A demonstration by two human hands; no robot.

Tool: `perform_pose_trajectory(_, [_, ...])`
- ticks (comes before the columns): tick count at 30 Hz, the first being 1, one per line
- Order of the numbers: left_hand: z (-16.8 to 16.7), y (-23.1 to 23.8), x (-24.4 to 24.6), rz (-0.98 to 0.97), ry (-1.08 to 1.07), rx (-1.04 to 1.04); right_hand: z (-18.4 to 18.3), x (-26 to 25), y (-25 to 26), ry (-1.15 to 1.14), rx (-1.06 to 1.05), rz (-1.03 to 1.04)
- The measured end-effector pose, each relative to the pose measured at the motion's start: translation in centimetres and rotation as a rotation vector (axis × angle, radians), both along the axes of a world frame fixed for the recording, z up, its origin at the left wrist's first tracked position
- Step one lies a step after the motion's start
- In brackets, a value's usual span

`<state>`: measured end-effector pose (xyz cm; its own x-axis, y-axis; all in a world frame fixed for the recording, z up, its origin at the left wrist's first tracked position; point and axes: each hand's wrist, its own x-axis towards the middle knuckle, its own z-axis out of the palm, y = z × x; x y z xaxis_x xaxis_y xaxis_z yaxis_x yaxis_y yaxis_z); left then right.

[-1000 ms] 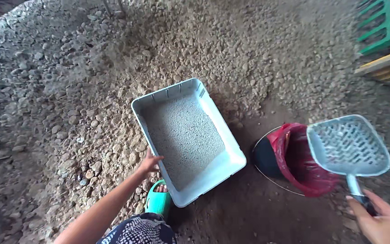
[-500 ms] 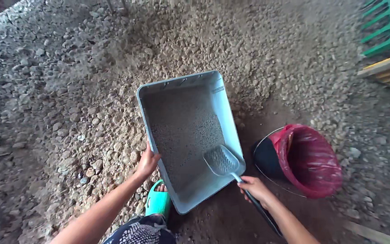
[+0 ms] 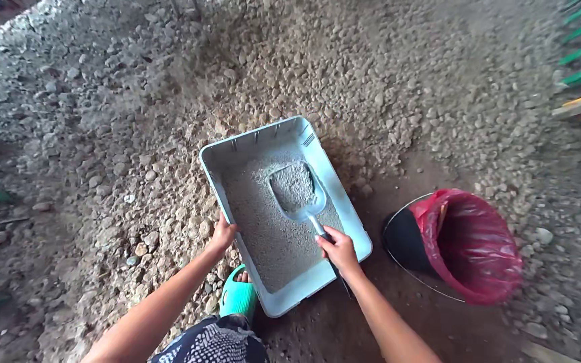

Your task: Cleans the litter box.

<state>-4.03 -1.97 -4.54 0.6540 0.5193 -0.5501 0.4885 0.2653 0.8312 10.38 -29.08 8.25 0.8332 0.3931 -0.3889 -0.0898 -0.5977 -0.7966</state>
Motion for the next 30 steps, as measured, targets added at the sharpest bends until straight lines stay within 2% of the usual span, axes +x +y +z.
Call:
perform_pose_trajectory(1, [0.8, -0.1, 0.2, 0.010, 0.026, -0.045, 0.2, 0.1, -0.8, 0.000, -0.029, -0.024])
perform_pose_trajectory(3, [4.7, -1.0, 0.6, 0.052, 0.124, -0.147, 0.5, 0.2, -2.0, -0.012, -0.108, 0.007])
perform_pose_trajectory(5, [6.0, -2.0, 0.0, 0.043, 0.175, -0.197, 1.2, 0.4, -2.7, 0.055, -0.191, 0.093])
perform_pose_trajectory(9, [4.7, -5.1, -2.2, -0.009, 0.233, -0.290, 1.0, -0.3, -2.8, 0.053, -0.193, 0.049])
perform_pose_trajectory(11, [4.5, -6.4, -2.6, -0.001, 0.282, -0.330, 1.2, -0.6, -2.6, 0.094, -0.191, 0.096])
perform_pose_trajectory(16, [4.4, -7.4, -2.4, 0.008, 0.344, -0.337, 0.9, -1.0, -2.6, 0.138, -0.108, -0.025])
perform_pose_trajectory(22, [3.9, -7.8, -2.3, -0.008, 0.329, -0.245, 1.1, -1.1, -3.2, 0.138, -0.117, 0.040])
perform_pose_trajectory(24, [4.0, -7.9, -2.6, -0.032, 0.323, -0.196, 1.9, -1.0, -3.3, 0.204, -0.128, 0.056])
perform_pose_trajectory(26, [5.8, -7.7, -2.4, -0.063, 0.350, -0.182, 3.4, -0.8, -3.6, 0.274, -0.070, 0.021])
perform_pose_trajectory(30, [10.3, -7.2, -1.8, -0.001, 0.288, -0.331, 9.4, 1.0, -5.7, 0.274, 0.071, -0.053])
